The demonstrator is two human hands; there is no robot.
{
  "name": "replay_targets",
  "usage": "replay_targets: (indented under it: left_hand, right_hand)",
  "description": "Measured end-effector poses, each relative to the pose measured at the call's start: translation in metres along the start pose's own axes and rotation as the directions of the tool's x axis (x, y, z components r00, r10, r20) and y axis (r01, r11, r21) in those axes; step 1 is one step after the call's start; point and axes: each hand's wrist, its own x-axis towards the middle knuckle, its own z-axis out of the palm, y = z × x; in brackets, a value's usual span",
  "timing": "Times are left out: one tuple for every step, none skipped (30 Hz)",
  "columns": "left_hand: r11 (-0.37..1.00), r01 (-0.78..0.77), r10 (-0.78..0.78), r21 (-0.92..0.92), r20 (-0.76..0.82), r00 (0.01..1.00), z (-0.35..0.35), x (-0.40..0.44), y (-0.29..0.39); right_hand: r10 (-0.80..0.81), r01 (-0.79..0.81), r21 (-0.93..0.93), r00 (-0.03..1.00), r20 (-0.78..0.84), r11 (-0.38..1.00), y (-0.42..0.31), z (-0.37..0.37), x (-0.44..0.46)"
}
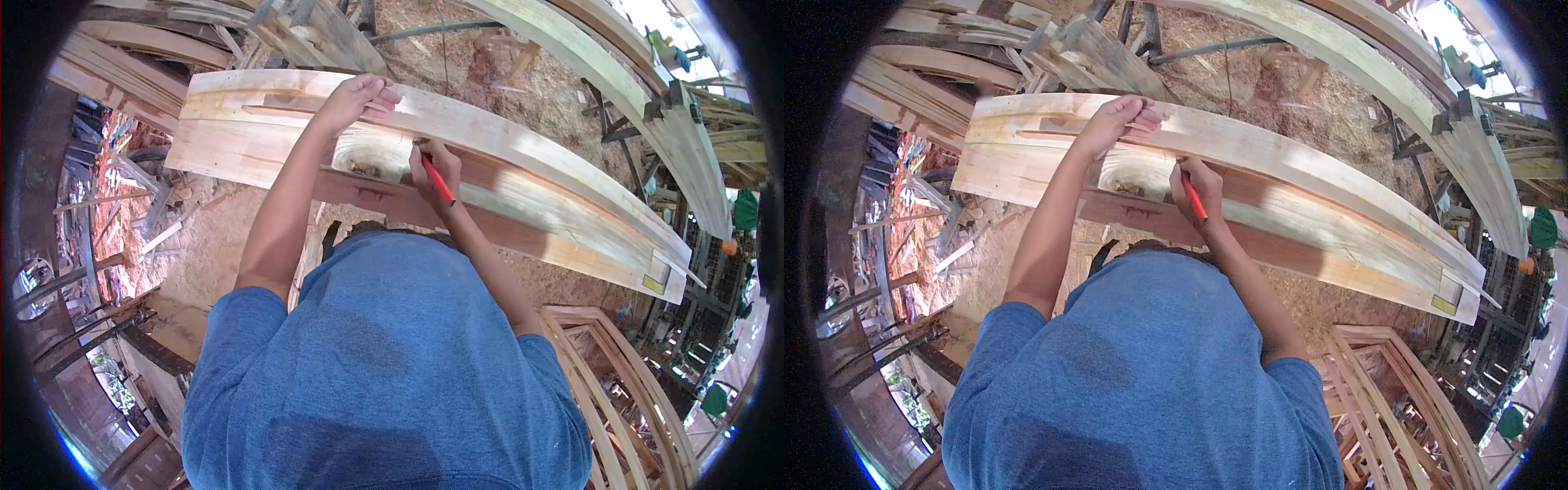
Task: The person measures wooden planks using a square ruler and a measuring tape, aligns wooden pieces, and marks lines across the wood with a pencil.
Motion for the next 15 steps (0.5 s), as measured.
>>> replay_targets:
  left_hand:
    - [1.000,0.004,-0.004,-0.009,0.002,1.000,-0.0004,0.0005,-0.0010]
    - [1.000,0.006,-0.006,-0.019,0.003,1.000,-0.0008,0.0012,-0.0018]
    - [1.000,0.008,-0.008,-0.028,0.005,1.000,-0.0006,0.0012,-0.0016]
    - [1.000,0.012,-0.012,-0.024,0.005,1.000,-0.0005,0.0008,-0.0015]
    - [1.000,0.015,-0.015,-0.019,0.005,1.000,-0.0004,0.0002,-0.0011]
    - [1.000,0.018,-0.018,-0.014,0.004,1.000,-0.0005,0.0001,-0.0008]
    - [1.000,0.016,-0.016,-0.012,0.004,1.000,-0.0005,0.0005,-0.0010]
    - [1.000,0.014,-0.014,-0.009,0.005,1.000,-0.0002,0.0006,-0.0014]
    - [1.000,0.012,-0.012,-0.007,0.005,1.000,0.0002,0.0005,-0.0011]
    - [1.000,0.015,-0.015,-0.004,0.002,1.000,0.0007,0.0000,-0.0006]
    - [1.000,0.015,-0.015,-0.002,-0.003,1.000,0.0014,-0.0008,0.0001]
    - [1.000,0.015,-0.015,-0.001,-0.008,1.000,0.0014,-0.0013,0.0011]
    - [1.000,0.016,-0.016,-0.008,-0.007,1.000,0.0007,-0.0008,0.0009]
    - [1.000,0.016,-0.016,-0.015,-0.006,1.000,-0.0001,0.0000,-0.0004]
    - [1.000,0.016,-0.016,-0.021,-0.004,1.000,-0.0006,0.0008,-0.0019]
  right_hand:
    - [0.003,-0.003,-0.005,1.000,0.001,1.000,-0.0010,-0.0006,0.0001]
    - [0.004,-0.004,-0.009,1.000,0.002,1.000,-0.0017,-0.0007,0.0005]
    - [0.005,-0.005,-0.014,1.000,0.003,1.000,-0.0022,-0.0006,0.0006]
    - [0.000,0.000,-0.011,1.000,-0.004,1.000,-0.0015,0.0004,0.0000]
    - [-0.005,0.005,-0.008,1.000,-0.011,1.000,0.0003,0.0020,-0.0010]
    - [-0.011,0.011,-0.004,1.000,-0.018,1.000,0.0017,0.0030,-0.0015]
    - [-0.022,0.022,-0.012,1.000,-0.016,1.000,0.0033,0.0032,-0.0016]
    - [-0.033,0.032,-0.021,0.999,-0.014,0.999,0.0051,0.0033,-0.0017]
    - [-0.044,0.043,-0.029,0.999,-0.011,0.999,0.0044,0.0030,-0.0011]
    - [-0.017,0.017,-0.025,1.000,-0.008,1.000,0.0030,0.0029,-0.0010]
    - [0.007,-0.007,-0.022,1.000,-0.004,1.000,0.0010,0.0026,-0.0015]
    - [0.030,-0.030,-0.019,1.000,0.002,0.999,-0.0016,0.0019,-0.0014]
    - [0.016,-0.016,-0.040,1.000,0.005,0.999,-0.0028,0.0010,-0.0009]
    - [0.001,0.000,-0.061,1.000,0.010,0.998,-0.0036,0.0003,-0.0005]
    - [-0.014,0.015,-0.082,1.000,0.013,0.997,-0.0042,-0.0006,-0.0007]
